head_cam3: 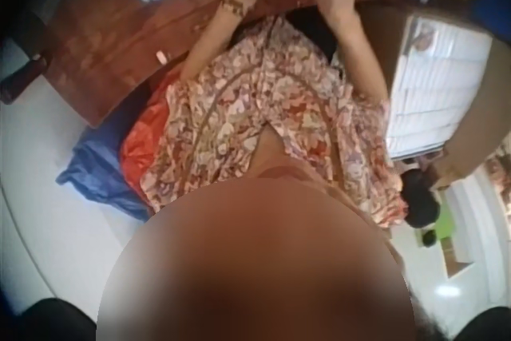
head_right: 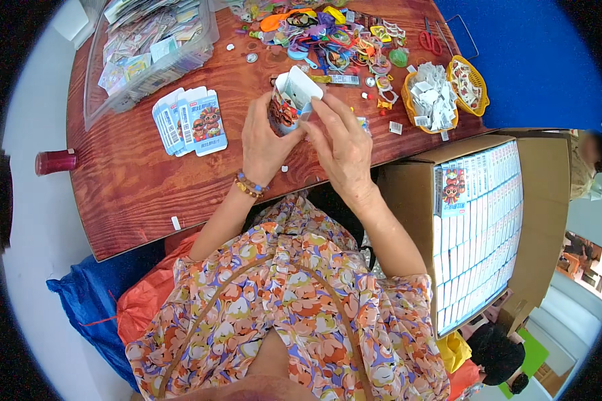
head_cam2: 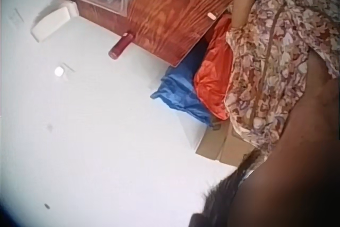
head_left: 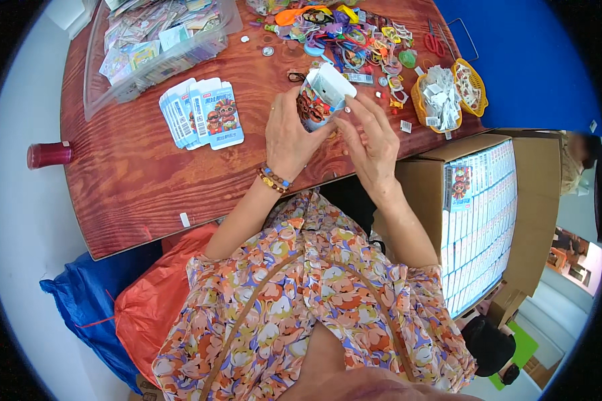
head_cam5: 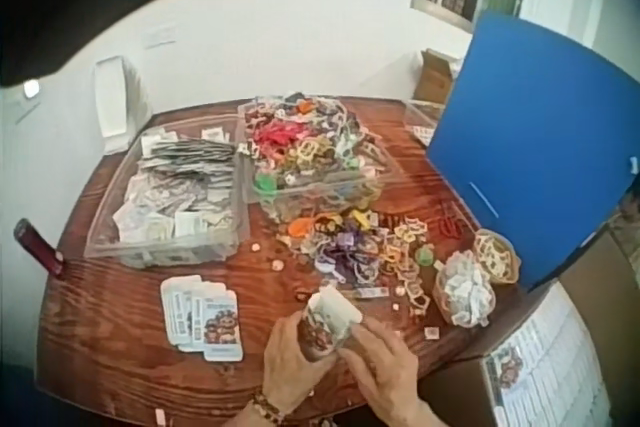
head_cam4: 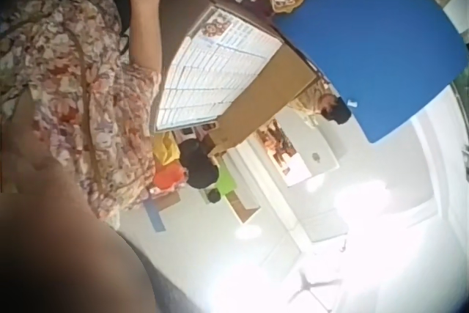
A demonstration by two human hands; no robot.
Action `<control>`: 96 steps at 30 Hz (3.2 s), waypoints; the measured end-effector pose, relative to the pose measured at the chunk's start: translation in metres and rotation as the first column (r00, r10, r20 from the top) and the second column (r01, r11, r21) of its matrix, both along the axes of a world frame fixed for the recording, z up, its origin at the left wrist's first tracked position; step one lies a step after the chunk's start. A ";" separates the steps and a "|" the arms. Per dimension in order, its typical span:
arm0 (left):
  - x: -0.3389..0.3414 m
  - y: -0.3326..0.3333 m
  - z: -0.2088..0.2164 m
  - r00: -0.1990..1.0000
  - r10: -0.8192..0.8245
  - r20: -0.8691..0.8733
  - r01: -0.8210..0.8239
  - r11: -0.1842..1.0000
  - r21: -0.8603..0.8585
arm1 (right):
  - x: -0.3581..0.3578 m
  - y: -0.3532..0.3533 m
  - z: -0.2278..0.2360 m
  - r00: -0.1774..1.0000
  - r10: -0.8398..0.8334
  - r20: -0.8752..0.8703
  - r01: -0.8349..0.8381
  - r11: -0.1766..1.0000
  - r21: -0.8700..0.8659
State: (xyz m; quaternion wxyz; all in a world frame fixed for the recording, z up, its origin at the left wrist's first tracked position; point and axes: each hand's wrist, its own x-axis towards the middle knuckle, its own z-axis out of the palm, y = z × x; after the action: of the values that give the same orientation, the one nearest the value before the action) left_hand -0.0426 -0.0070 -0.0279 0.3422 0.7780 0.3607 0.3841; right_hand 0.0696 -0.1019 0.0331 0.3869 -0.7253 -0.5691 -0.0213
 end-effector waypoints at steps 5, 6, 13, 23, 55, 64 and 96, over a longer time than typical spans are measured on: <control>0.002 -0.003 0.000 0.999 0.031 -0.033 -0.029 0.996 0.080 | -0.009 0.007 -0.020 0.992 -0.014 -0.124 0.026 0.995 0.097; 0.001 -0.004 0.000 0.999 0.026 -0.025 -0.023 0.996 0.091 | -0.007 0.008 -0.021 0.992 -0.021 -0.127 0.034 0.994 0.100; -0.015 -0.006 0.012 0.982 -0.184 0.034 0.180 0.979 0.097 | 0.024 0.001 -0.018 0.848 0.205 -0.489 -0.169 0.979 0.118; -0.020 -0.005 0.017 0.952 -0.303 0.040 0.305 0.945 -0.116 | 0.038 -0.008 -0.013 0.840 0.240 -0.487 -0.285 0.958 -0.020; -0.095 -0.059 -0.021 0.751 -0.543 0.376 0.636 0.440 -0.634 | -0.008 -0.096 -0.016 0.635 0.069 -0.769 -0.360 0.908 -0.216; -0.101 -0.068 -0.025 0.800 -0.443 0.405 0.575 0.373 -0.728 | -0.009 -0.094 -0.021 0.273 -0.219 -0.937 -0.374 0.873 -0.314; -0.101 -0.066 -0.040 0.780 -0.460 0.425 0.620 0.468 -0.630 | -0.023 -0.107 -0.028 0.742 0.054 -0.668 -0.339 0.890 -0.304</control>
State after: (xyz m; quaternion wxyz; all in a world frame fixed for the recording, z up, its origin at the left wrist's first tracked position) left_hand -0.1432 -0.0733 -0.0684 0.7649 0.5997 0.1829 0.1476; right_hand 0.0466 -0.2085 0.0051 0.3985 -0.6862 -0.4680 0.3890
